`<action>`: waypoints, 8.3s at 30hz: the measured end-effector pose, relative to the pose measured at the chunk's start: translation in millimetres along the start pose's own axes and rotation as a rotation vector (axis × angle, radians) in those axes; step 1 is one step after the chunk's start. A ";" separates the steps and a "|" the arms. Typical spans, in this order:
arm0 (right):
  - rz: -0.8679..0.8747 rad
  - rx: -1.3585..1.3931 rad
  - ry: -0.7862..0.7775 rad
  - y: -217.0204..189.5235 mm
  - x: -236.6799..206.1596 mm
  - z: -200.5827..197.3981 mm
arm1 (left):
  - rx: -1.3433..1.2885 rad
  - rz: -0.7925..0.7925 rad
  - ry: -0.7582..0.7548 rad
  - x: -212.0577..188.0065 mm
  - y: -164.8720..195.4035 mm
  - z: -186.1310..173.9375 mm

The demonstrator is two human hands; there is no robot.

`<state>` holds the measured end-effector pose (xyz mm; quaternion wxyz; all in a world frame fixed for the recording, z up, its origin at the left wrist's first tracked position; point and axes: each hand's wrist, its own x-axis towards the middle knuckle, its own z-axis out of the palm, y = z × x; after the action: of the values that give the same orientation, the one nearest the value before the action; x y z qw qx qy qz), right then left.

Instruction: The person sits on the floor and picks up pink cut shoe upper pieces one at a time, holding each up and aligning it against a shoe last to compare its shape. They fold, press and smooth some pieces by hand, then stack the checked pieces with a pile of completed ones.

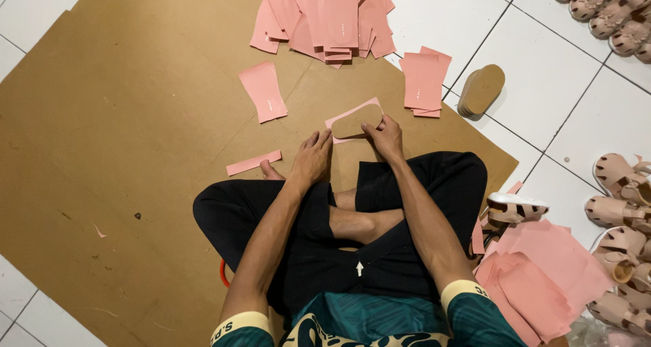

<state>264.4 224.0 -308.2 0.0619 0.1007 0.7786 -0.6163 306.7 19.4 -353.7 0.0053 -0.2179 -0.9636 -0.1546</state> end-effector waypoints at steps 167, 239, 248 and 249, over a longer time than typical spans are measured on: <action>-1.047 -0.218 -0.084 -372.1 -62.1 -130.7 | -1.488 0.050 0.613 31.7 101.0 -254.3; -0.130 0.099 0.052 33.0 40.1 -25.4 | -0.242 -0.292 0.106 41.1 35.7 41.4; -0.397 -0.422 -0.216 49.3 39.3 -7.6 | 0.105 0.000 0.110 47.9 13.6 24.2; -0.418 -0.463 -0.251 49.8 35.8 -4.9 | 0.097 0.015 0.115 47.1 9.8 26.1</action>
<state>241.3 242.7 -362.1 0.0510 -0.1547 0.8881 -0.4299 269.7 55.4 -372.0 0.0723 -0.2155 -0.9664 -0.1201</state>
